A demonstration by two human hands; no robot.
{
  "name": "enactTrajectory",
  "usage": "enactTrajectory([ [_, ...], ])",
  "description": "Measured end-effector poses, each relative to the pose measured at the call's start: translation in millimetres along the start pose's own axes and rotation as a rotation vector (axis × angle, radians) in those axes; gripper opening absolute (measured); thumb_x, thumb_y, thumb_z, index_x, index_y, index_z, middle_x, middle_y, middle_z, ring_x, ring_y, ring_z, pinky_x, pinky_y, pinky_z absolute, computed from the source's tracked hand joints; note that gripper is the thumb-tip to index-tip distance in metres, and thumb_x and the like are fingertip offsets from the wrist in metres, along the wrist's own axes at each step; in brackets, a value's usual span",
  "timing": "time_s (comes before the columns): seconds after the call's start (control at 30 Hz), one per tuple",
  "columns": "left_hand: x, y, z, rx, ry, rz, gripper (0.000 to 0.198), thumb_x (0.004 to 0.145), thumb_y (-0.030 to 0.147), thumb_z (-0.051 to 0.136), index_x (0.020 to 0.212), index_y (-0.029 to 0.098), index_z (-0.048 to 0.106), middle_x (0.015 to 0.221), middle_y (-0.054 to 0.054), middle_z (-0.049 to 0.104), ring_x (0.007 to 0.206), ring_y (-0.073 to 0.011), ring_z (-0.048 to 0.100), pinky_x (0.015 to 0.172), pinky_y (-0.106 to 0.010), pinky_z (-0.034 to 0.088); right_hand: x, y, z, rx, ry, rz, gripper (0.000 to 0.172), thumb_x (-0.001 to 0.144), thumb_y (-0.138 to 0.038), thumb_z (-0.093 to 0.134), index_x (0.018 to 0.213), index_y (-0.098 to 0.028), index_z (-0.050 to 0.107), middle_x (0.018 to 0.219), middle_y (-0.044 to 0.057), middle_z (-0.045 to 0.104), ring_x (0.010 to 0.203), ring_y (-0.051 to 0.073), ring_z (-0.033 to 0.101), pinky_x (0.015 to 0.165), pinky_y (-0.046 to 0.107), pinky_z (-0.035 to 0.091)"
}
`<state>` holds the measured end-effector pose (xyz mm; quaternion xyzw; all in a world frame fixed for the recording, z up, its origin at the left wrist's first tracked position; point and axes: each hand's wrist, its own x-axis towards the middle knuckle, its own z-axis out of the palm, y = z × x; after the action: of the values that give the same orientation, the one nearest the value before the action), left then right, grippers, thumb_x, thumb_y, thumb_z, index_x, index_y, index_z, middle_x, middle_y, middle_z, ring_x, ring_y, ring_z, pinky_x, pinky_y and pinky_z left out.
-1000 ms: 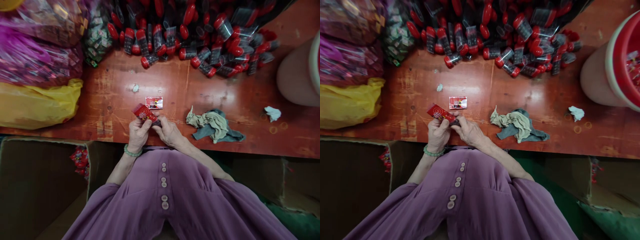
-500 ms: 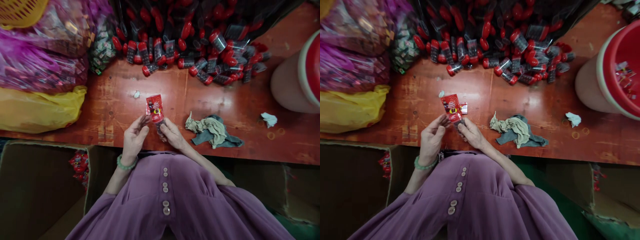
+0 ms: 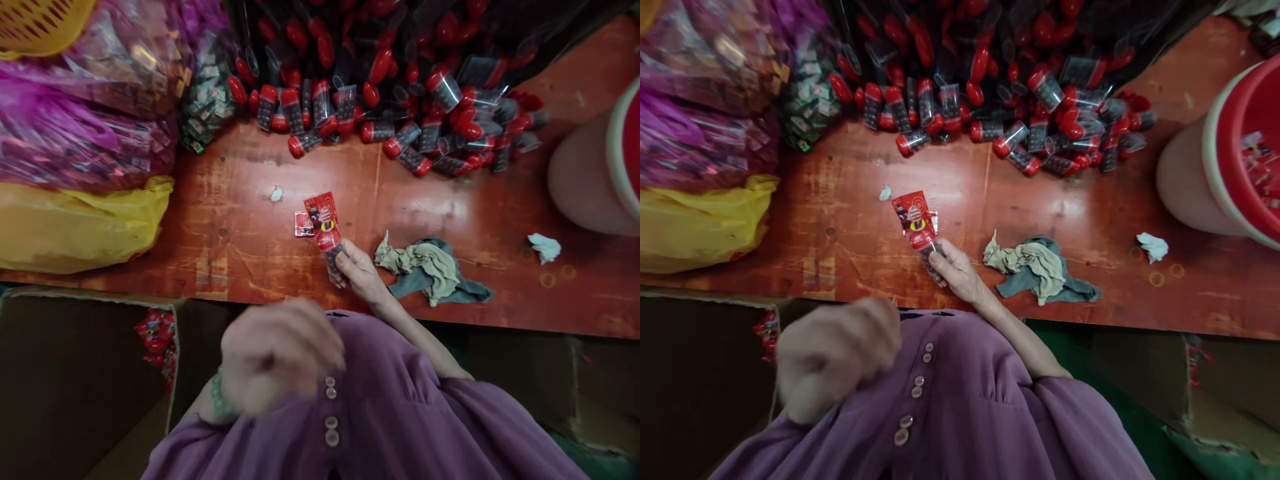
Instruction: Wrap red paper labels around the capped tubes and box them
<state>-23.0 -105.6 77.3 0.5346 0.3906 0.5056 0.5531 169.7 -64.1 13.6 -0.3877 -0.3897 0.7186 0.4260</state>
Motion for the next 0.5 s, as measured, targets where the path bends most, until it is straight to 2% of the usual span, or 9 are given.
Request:
enactTrajectory([
  [0.07,20.9,-24.4,0.8,-0.039,0.109,-0.001,0.018,0.081,0.038,0.077,0.075,0.023,0.071,0.084,-0.003,0.072,0.088,-0.019,0.069,0.086,-0.034,0.056,-1.5,-1.9,-0.6,-0.108,0.008,-0.013,0.036,0.093,-0.058,0.055,0.091,-0.022,0.051,0.067,-0.005,0.042,0.052,0.008,0.037,0.046,0.021,0.031],
  [0.1,30.0,-36.0,2.3,-0.077,0.164,-0.033,0.018,0.079,0.038,0.078,0.083,0.022,0.072,0.091,-0.004,0.073,0.092,-0.0185,0.069,0.089,-0.033,0.055,-1.9,-2.6,-0.6,-0.165,0.011,-0.02,0.035,0.094,-0.057,0.053,0.094,-0.022,0.052,0.068,-0.005,0.043,0.054,0.009,0.038,0.048,0.022,0.032],
  [0.13,37.7,-46.4,4.2,-0.122,0.194,-0.081,0.026,0.077,0.04,0.08,0.095,0.022,0.073,0.102,-0.006,0.074,0.098,-0.0192,0.069,0.092,-0.033,0.054,-2.0,-3.3,-0.4,-0.224,0.013,-0.029,0.035,0.095,-0.056,0.052,0.097,-0.021,0.053,0.07,-0.004,0.044,0.057,0.01,0.039,0.051,0.022,0.033],
  [0.2,47.7,-61.9,8.4,-0.219,0.151,-0.212,0.049,0.073,0.044,0.082,0.114,0.02,0.07,0.119,-0.01,0.071,0.109,-0.0226,0.068,0.097,-0.035,0.053,-1.3,-4.1,0.1,-0.351,0.01,-0.059,0.034,0.097,-0.054,0.049,0.1,-0.02,0.053,0.074,-0.002,0.047,0.063,0.011,0.042,0.056,0.023,0.036],
  [0.23,50.3,-66.7,10.5,-0.264,0.111,-0.27,0.051,0.073,0.045,0.082,0.116,0.02,0.07,0.12,-0.011,0.072,0.109,-0.0238,0.068,0.098,-0.036,0.053,-0.7,-4.4,0.4,-0.423,0.01,-0.074,0.033,0.097,-0.053,0.049,0.1,-0.02,0.053,0.076,-0.002,0.049,0.065,0.011,0.043,0.058,0.024,0.037],
  [0.33,53.2,-71.6,16.1,-0.339,0.075,-0.386,0.033,0.08,0.044,0.076,0.101,0.018,0.076,0.104,-0.01,0.077,0.099,-0.0227,0.072,0.098,-0.037,0.053,1.5,-4.0,1.0,-0.634,0.007,-0.126,0.029,0.098,-0.048,0.048,0.102,-0.02,0.052,0.082,0.0,0.056,0.069,0.012,0.049,0.064,0.025,0.04],
  [0.4,54.4,-70.9,19.3,-0.371,0.112,-0.407,0.028,0.079,0.043,0.077,0.094,0.019,0.079,0.096,-0.009,0.079,0.091,-0.0211,0.074,0.095,-0.036,0.055,2.7,-2.5,1.6,-0.764,0.01,-0.138,0.027,0.098,-0.045,0.047,0.107,-0.02,0.051,0.085,0.001,0.061,0.069,0.014,0.053,0.066,0.026,0.041],
  [0.5,58.0,-70.4,22.5,-0.38,0.22,-0.393,0.026,0.069,0.04,0.085,0.086,0.021,0.08,0.086,-0.005,0.079,0.078,-0.0174,0.073,0.085,-0.031,0.057,4.7,1.9,3.3,-0.973,0.05,-0.142,0.029,0.1,-0.046,0.042,0.111,-0.019,0.05,0.081,0.005,0.065,0.066,0.018,0.059,0.063,0.028,0.041],
])
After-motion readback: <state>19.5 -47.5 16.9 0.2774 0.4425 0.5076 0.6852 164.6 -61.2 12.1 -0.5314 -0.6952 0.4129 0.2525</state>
